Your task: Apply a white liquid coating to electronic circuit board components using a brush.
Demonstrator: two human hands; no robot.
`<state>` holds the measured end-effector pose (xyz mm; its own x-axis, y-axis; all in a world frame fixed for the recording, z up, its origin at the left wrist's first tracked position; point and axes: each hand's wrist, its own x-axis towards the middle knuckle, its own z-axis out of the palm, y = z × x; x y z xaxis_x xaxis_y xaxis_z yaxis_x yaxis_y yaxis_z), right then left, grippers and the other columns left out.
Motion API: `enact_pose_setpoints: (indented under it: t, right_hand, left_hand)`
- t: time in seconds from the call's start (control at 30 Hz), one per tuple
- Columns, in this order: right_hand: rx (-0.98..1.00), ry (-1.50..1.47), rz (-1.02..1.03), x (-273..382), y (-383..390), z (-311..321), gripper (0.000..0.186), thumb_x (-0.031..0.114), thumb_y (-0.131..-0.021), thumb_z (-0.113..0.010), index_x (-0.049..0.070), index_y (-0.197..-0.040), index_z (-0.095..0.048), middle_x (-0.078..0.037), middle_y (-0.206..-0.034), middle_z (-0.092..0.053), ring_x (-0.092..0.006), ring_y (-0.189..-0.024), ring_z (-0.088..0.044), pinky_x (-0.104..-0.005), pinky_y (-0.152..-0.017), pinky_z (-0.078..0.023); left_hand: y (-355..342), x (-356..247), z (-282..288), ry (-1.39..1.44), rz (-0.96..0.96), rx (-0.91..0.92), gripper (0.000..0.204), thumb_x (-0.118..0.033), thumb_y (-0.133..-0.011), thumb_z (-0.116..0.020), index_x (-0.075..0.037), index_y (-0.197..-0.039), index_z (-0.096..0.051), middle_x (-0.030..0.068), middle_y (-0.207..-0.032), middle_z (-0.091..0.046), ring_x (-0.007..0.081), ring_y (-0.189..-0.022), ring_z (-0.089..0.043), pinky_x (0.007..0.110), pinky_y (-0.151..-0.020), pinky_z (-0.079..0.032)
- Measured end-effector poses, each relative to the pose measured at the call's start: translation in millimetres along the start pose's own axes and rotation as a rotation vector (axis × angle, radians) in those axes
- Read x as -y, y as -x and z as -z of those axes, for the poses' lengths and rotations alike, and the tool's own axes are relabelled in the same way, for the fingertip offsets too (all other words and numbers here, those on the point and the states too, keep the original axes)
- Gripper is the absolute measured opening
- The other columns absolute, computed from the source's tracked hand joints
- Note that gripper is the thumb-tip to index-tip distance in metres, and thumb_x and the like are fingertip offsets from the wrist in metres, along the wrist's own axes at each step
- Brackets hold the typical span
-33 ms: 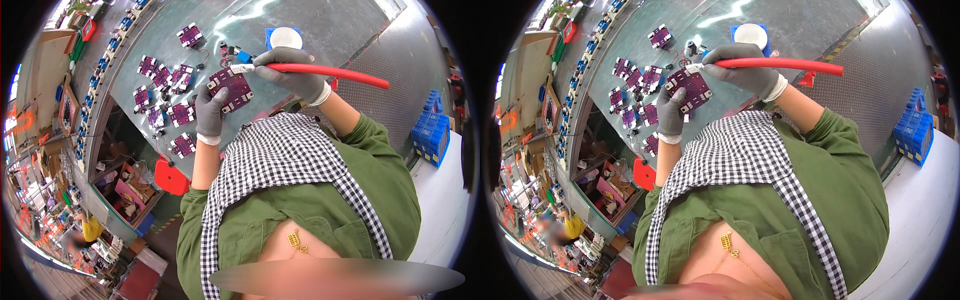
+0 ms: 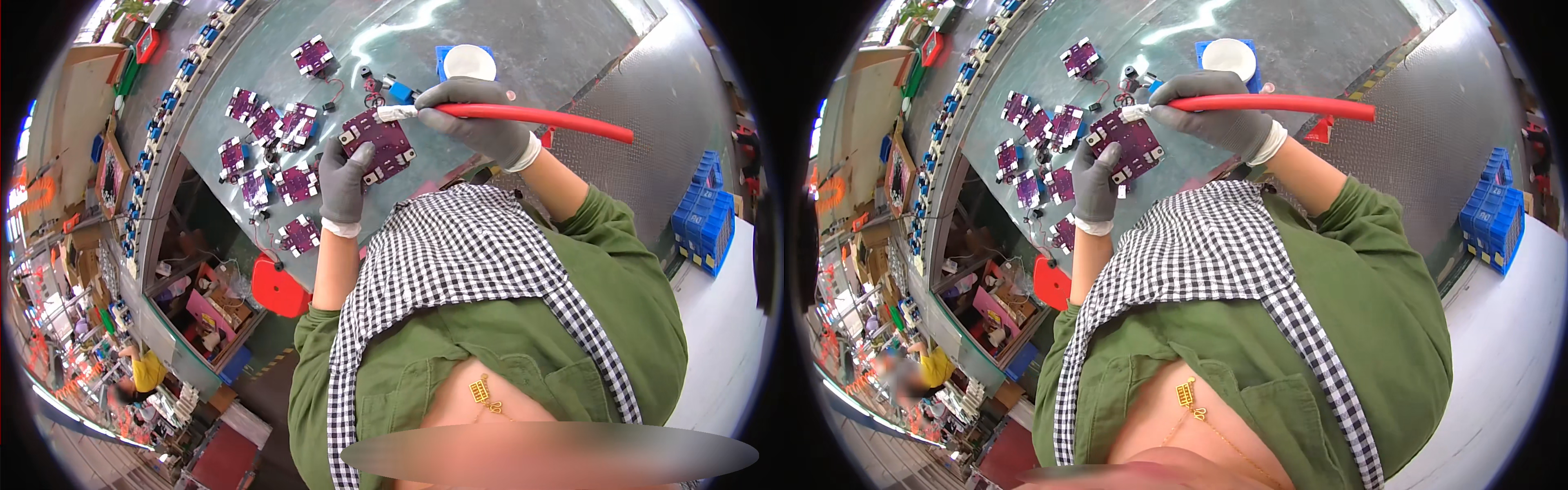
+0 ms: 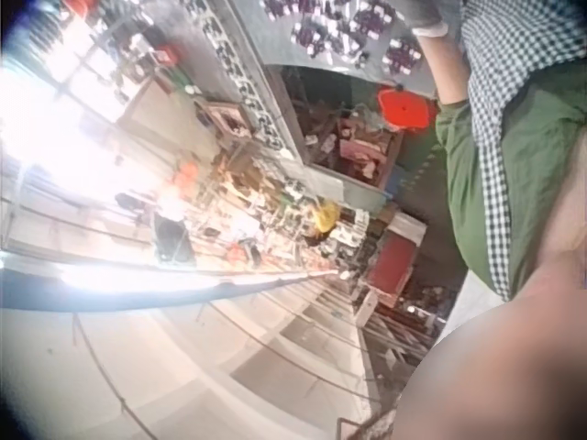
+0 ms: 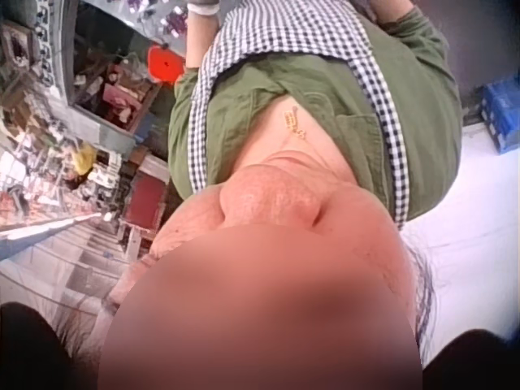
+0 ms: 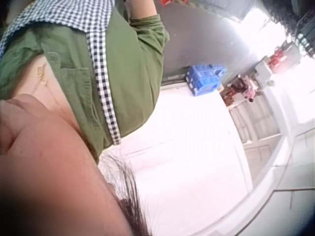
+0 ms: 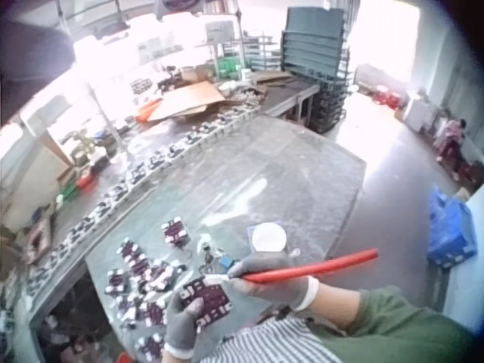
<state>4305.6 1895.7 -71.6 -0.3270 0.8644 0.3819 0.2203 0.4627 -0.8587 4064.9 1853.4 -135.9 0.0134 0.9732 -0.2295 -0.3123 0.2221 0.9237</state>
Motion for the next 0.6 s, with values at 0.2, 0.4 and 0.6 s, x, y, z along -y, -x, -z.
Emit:
enact_pose_setpoints:
  t: [0.2,0.4,0.6]
  right_hand:
    - [-0.002,0.102,0.052,1,4,5,0.009,0.006,-0.080,-0.069,0.005,-0.090,-0.070,-0.004,-0.076,-0.065,-0.0129,-0.068,-0.061,-0.0267,-0.065,-0.050]
    - [0.166,0.033,0.003,14,17,-6,0.010,0.008,-0.079,-0.071,0.006,-0.089,-0.071,-0.004,-0.079,-0.067,-0.0120,-0.069,-0.062,-0.0263,-0.065,-0.050]
    - [0.029,0.206,0.015,-24,12,21,0.009,0.008,-0.085,-0.067,0.006,-0.092,-0.071,-0.006,-0.080,-0.068,-0.0132,-0.068,-0.065,-0.0279,-0.063,-0.052]
  left_hand:
    - [9,-12,4,0.000,-0.039,-0.087,0.037,-0.013,-0.087,-0.068,0.002,-0.119,-0.056,0.0081,-0.105,-0.066,0.0150,-0.089,-0.066,0.030,-0.079,-0.055]
    - [8,-17,0,0.160,-0.075,-0.130,0.032,-0.009,-0.089,-0.064,0.002,-0.119,-0.057,0.0070,-0.105,-0.066,0.0147,-0.088,-0.067,0.029,-0.076,-0.057]
    - [11,-23,16,0.096,-0.163,-0.064,0.043,-0.028,-0.092,-0.067,-0.002,-0.125,-0.055,0.0075,-0.112,-0.065,0.0195,-0.098,-0.066,0.035,-0.083,-0.057]
